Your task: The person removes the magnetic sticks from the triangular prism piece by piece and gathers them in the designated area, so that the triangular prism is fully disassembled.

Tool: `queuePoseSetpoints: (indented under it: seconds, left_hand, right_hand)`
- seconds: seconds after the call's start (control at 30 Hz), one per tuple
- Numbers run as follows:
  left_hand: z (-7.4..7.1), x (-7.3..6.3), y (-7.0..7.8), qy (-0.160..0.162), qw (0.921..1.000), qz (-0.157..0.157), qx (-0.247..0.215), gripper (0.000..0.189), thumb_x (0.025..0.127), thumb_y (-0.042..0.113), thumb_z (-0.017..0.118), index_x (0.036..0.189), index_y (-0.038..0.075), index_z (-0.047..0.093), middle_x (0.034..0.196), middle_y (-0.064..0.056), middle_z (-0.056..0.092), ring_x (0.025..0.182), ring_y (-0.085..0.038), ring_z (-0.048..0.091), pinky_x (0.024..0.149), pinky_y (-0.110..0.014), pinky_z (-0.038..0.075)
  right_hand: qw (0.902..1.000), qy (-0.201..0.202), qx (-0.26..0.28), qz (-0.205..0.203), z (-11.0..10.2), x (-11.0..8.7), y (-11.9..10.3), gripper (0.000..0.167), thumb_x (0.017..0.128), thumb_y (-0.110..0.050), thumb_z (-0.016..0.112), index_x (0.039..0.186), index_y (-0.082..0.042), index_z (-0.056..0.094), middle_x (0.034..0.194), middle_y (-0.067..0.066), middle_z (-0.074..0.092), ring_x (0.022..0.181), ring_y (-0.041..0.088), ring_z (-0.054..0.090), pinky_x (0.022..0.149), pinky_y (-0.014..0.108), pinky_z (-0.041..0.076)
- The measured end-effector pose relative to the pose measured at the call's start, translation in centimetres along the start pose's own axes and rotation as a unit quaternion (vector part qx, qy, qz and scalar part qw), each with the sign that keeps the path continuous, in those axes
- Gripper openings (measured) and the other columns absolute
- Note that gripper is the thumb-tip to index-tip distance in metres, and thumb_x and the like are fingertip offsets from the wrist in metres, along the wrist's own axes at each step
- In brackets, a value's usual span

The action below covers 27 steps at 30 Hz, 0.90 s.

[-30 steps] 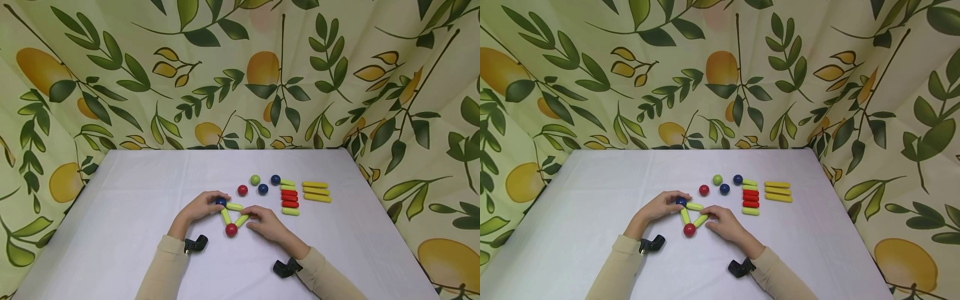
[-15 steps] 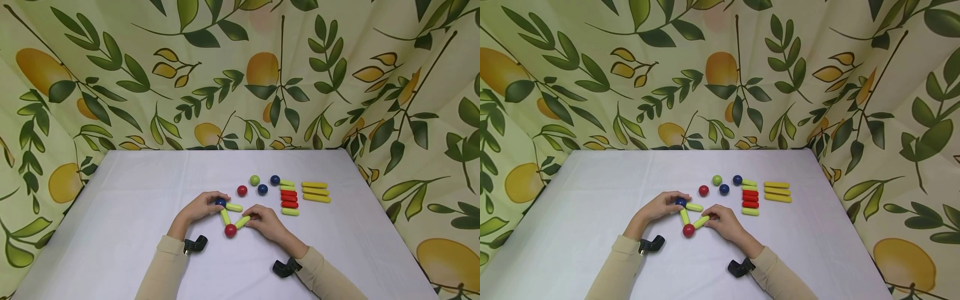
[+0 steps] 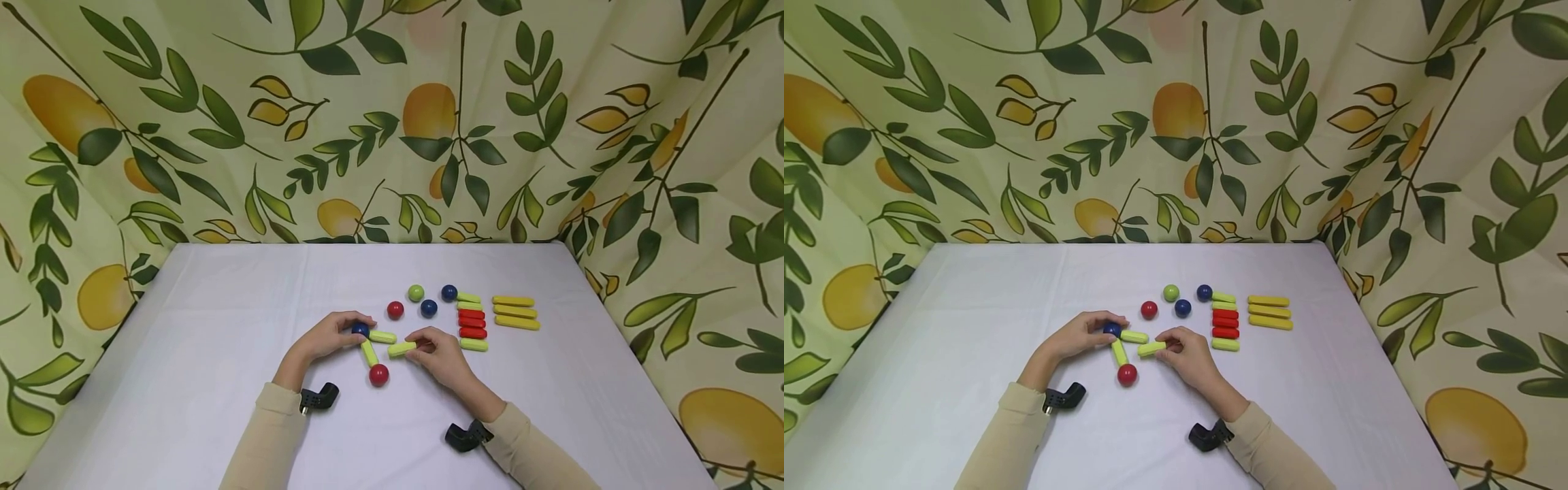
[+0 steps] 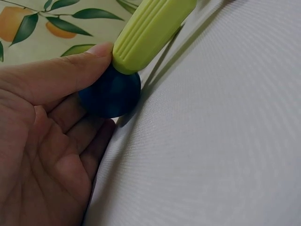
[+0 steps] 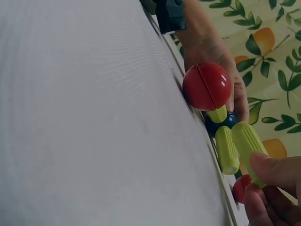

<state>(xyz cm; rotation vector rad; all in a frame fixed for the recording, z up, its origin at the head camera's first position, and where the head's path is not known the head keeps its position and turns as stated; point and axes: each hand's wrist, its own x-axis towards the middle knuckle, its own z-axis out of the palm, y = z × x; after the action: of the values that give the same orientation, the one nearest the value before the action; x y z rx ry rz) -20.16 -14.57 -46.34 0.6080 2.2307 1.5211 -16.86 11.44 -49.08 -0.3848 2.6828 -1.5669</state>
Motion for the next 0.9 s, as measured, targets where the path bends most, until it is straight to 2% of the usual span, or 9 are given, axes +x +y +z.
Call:
queuePoseSetpoints:
  seconds: [0.2,0.33,0.47,0.67,0.9]
  left_hand:
    - [0.2,0.1,0.0,-0.001,1.0,-0.001,-0.002,0.034,0.089,0.004,0.062,0.123,0.0,0.06,0.131,-0.016,0.057,0.13,-0.033,0.045,0.113,-0.05,0.03]
    - [0.1,0.1,0.0,0.001,1.0,-0.003,-0.003,0.033,0.09,0.004,0.062,0.122,-0.001,0.06,0.131,-0.016,0.057,0.13,-0.033,0.045,0.113,-0.05,0.029]
    - [0.0,0.2,0.0,0.0,1.0,-0.003,-0.002,0.033,0.09,0.004,0.062,0.122,0.0,0.06,0.132,-0.016,0.057,0.13,-0.033,0.045,0.113,-0.05,0.029]
    - [-0.2,0.1,0.2,0.001,1.0,-0.003,-0.002,0.033,0.089,0.004,0.062,0.122,-0.001,0.06,0.131,-0.016,0.057,0.131,-0.034,0.044,0.113,-0.049,0.029]
    - [-0.1,0.0,0.4,0.0,1.0,0.0,-0.009,0.033,0.089,0.003,0.062,0.122,-0.002,0.059,0.132,-0.018,0.056,0.131,-0.034,0.044,0.113,-0.05,0.029]
  right_hand:
    - [0.999,0.018,0.015,0.037,-1.9,-0.7,-0.3,0.026,0.076,-0.007,0.078,0.1,-0.015,0.071,0.098,0.0,0.067,0.09,0.015,0.061,0.078,0.02,0.056]
    - [0.9979,0.035,0.013,0.053,-3.7,-1.5,0.7,0.027,0.077,-0.01,0.078,0.102,-0.013,0.07,0.1,0.002,0.067,0.088,0.015,0.063,0.077,0.017,0.055]
    - [0.9972,0.056,0.009,0.049,-5.6,-2.5,1.8,0.027,0.077,-0.009,0.078,0.102,-0.008,0.07,0.099,0.007,0.068,0.085,0.014,0.064,0.075,0.015,0.054]
    - [0.9942,0.076,-0.031,0.07,-7.4,-3.9,3.0,0.026,0.079,-0.009,0.076,0.104,-0.007,0.069,0.103,0.01,0.068,0.087,0.015,0.063,0.073,0.012,0.053]
    - [0.9897,0.097,-0.075,0.074,-8.2,-4.8,4.2,0.026,0.079,-0.005,0.075,0.104,-0.006,0.068,0.1,0.009,0.069,0.085,0.016,0.064,0.071,0.012,0.052]
